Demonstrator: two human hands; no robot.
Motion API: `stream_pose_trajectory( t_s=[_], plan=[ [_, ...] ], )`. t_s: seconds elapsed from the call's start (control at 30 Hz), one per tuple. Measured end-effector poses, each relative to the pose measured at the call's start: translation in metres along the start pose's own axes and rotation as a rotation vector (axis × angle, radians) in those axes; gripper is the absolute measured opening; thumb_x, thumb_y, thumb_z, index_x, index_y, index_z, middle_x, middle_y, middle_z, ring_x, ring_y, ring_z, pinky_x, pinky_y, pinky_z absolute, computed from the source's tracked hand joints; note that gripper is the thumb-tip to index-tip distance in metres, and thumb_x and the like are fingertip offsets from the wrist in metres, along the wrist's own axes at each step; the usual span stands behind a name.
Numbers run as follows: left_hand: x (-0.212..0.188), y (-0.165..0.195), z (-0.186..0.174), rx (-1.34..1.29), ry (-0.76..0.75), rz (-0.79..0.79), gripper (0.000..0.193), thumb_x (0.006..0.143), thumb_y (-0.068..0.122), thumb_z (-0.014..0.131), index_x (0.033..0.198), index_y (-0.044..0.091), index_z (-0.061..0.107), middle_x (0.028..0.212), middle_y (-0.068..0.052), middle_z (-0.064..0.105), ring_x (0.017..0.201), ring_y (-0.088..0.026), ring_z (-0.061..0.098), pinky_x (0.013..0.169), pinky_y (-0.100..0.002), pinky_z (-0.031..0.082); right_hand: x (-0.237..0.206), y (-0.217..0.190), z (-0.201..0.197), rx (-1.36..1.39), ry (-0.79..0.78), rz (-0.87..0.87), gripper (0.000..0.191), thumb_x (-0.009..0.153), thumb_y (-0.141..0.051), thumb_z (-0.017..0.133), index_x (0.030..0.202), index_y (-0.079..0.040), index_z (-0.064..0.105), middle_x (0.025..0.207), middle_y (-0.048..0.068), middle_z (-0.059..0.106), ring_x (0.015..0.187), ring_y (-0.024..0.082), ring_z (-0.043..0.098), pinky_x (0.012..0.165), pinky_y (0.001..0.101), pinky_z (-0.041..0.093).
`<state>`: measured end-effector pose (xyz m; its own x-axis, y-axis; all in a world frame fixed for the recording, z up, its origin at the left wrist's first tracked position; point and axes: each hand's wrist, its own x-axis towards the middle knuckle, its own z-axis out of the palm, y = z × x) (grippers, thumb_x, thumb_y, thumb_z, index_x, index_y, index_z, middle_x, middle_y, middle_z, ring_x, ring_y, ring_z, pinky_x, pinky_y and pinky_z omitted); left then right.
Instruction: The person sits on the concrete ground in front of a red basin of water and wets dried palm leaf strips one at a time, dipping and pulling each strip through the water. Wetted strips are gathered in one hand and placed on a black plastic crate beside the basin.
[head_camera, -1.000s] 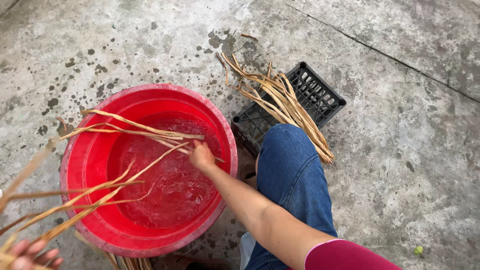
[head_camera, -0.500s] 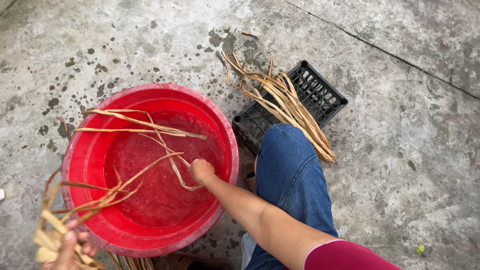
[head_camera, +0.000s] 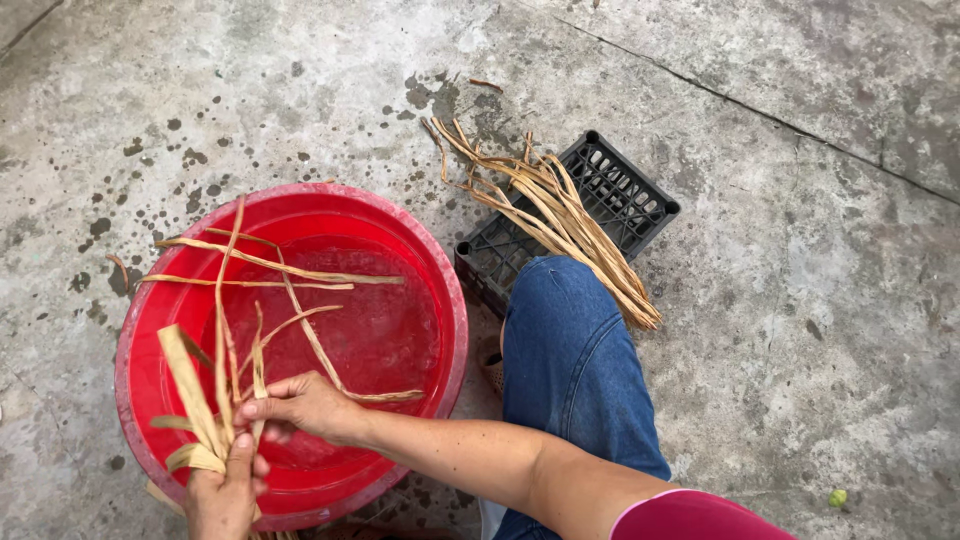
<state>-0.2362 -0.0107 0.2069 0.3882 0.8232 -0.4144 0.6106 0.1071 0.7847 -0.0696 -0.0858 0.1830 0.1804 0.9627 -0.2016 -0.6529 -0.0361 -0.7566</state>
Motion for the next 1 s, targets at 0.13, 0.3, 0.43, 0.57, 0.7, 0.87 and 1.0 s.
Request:
stream_pose_trajectory(
  t_s=[0.13, 0.3, 0.43, 0.57, 0.7, 0.87, 1.0],
  plan=[
    [0.000, -0.021, 0.000, 0.189, -0.028, -0.081, 0.035, 0.109, 0.033, 0.063, 0.108, -0.002, 0.068, 0.068, -0.013, 0.058, 0.050, -0.018, 0.048, 0.045, -0.034, 0.038, 0.002, -0.002, -0.008, -0.047, 0.212, 0.217, 0.027, 0.102, -0.034, 0.066, 0.097, -0.009, 0.076, 0.071, -0.002, 0.059, 0.050, 0.004, 0.039, 0.042, 0.0202, 0.032],
    [0.017, -0.052, -0.034, -0.128, 0.015, -0.014, 0.031, 0.111, 0.030, 0.064, 0.111, -0.001, 0.066, 0.073, -0.011, 0.059, 0.056, -0.017, 0.050, 0.052, -0.035, 0.041, 0.020, -0.012, -0.085, 0.267, 0.563, 0.269, 0.026, 0.103, -0.031, 0.062, 0.089, -0.012, 0.073, 0.062, -0.007, 0.051, 0.047, 0.004, 0.031, 0.039, 0.0201, 0.026],
    [0.027, -0.068, -0.096, -0.391, 0.161, 0.135, 0.028, 0.112, 0.028, 0.065, 0.113, 0.001, 0.065, 0.077, -0.009, 0.060, 0.061, -0.017, 0.052, 0.057, -0.035, 0.043, 0.030, -0.014, -0.163, 0.471, 0.724, -0.006, 0.022, 0.103, -0.026, 0.060, 0.088, -0.013, 0.070, 0.063, -0.008, 0.050, 0.047, 0.004, 0.035, 0.040, 0.0215, 0.028],
    [0.019, -0.063, -0.147, -0.656, 0.248, 0.220, 0.025, 0.113, 0.026, 0.066, 0.116, 0.002, 0.063, 0.081, -0.008, 0.061, 0.066, -0.016, 0.054, 0.062, -0.035, 0.046, 0.031, -0.008, -0.176, 0.253, 0.826, -0.112, 0.021, 0.102, -0.028, 0.061, 0.100, -0.011, 0.074, 0.073, -0.005, 0.060, 0.056, 0.006, 0.048, 0.049, 0.0247, 0.038],
    [-0.012, -0.040, -0.153, -0.855, 0.258, 0.263, 0.022, 0.114, 0.024, 0.067, 0.118, 0.003, 0.061, 0.085, -0.006, 0.062, 0.071, -0.016, 0.055, 0.068, -0.035, 0.048, 0.027, 0.011, -0.152, -0.749, 0.807, -0.195, 0.044, 0.089, -0.028, 0.078, 0.125, -0.005, 0.069, 0.106, 0.018, 0.068, 0.096, 0.034, 0.064, 0.079, 0.0455, 0.052],
    [-0.062, 0.002, -0.137, -0.955, 0.217, 0.214, 0.020, 0.115, 0.021, 0.069, 0.121, 0.005, 0.059, 0.090, -0.004, 0.063, 0.077, -0.016, 0.057, 0.074, -0.035, 0.052, 0.016, 0.036, -0.133, -1.244, 0.348, 0.329, 0.060, 0.084, -0.034, 0.079, 0.137, -0.017, 0.058, 0.126, 0.017, 0.067, 0.115, 0.035, 0.066, 0.098, 0.0468, 0.052],
    [-0.080, 0.035, -0.109, -0.877, 0.232, 0.161, 0.026, 0.106, 0.021, 0.070, 0.123, 0.004, 0.061, 0.089, -0.004, 0.064, 0.073, -0.014, 0.060, 0.068, -0.033, 0.053, 0.023, 0.044, -0.136, -1.209, 0.232, 0.389, 0.035, 0.085, -0.030, 0.075, 0.116, -0.014, 0.079, 0.111, 0.013, 0.080, 0.103, 0.023, 0.078, 0.093, 0.0369, 0.060]
  ],
)
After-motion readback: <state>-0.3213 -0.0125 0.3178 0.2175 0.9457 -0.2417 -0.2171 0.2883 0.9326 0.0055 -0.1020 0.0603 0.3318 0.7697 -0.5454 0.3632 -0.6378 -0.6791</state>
